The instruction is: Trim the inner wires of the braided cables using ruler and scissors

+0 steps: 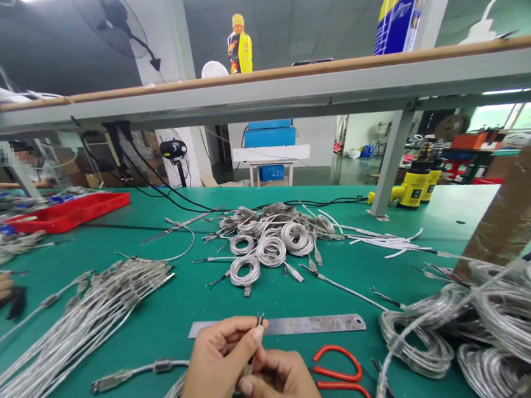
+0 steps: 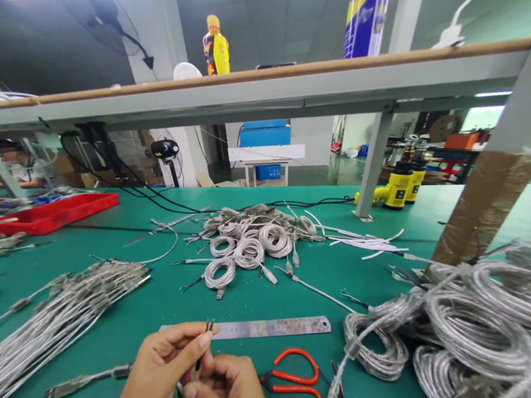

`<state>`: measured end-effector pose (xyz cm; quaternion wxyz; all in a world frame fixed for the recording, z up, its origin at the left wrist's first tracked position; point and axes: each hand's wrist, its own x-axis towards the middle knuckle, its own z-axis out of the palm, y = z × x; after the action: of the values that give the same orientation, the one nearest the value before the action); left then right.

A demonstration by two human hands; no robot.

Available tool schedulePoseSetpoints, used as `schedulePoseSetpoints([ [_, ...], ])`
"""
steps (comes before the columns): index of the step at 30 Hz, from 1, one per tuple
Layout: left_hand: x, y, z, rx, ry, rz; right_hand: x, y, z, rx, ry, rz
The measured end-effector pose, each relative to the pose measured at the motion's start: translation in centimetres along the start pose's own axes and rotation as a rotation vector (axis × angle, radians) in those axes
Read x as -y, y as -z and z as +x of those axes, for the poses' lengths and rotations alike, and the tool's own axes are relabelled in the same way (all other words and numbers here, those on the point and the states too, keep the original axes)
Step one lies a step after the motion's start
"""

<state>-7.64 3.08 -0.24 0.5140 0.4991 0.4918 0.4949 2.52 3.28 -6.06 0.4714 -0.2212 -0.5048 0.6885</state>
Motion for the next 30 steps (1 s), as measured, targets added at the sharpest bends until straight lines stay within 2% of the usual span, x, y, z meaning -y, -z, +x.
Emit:
schedulePoseSetpoints([
  [8, 0.1, 0.1, 0.4, 0.023, 0.057, -0.052, -0.5, 0.5, -0.1, 0.015, -0.050, -0.034],
  [17, 0.6, 0.1, 0.1, 0.027, 0.017, -0.108, 0.0, 0.2, -0.3, 0.032, -0.030, -0.069],
  [23, 1.0, 0.1, -0.1, 0.022, 0.059, -0.151, -0.1, 0.2, -0.1, 0.053, -0.019, -0.014],
  [30, 0.2, 0.2, 0.5, 0.027, 0.056, -0.021, 0.4, 0.3, -0.2, 0.037, -0.028, -0.130],
])
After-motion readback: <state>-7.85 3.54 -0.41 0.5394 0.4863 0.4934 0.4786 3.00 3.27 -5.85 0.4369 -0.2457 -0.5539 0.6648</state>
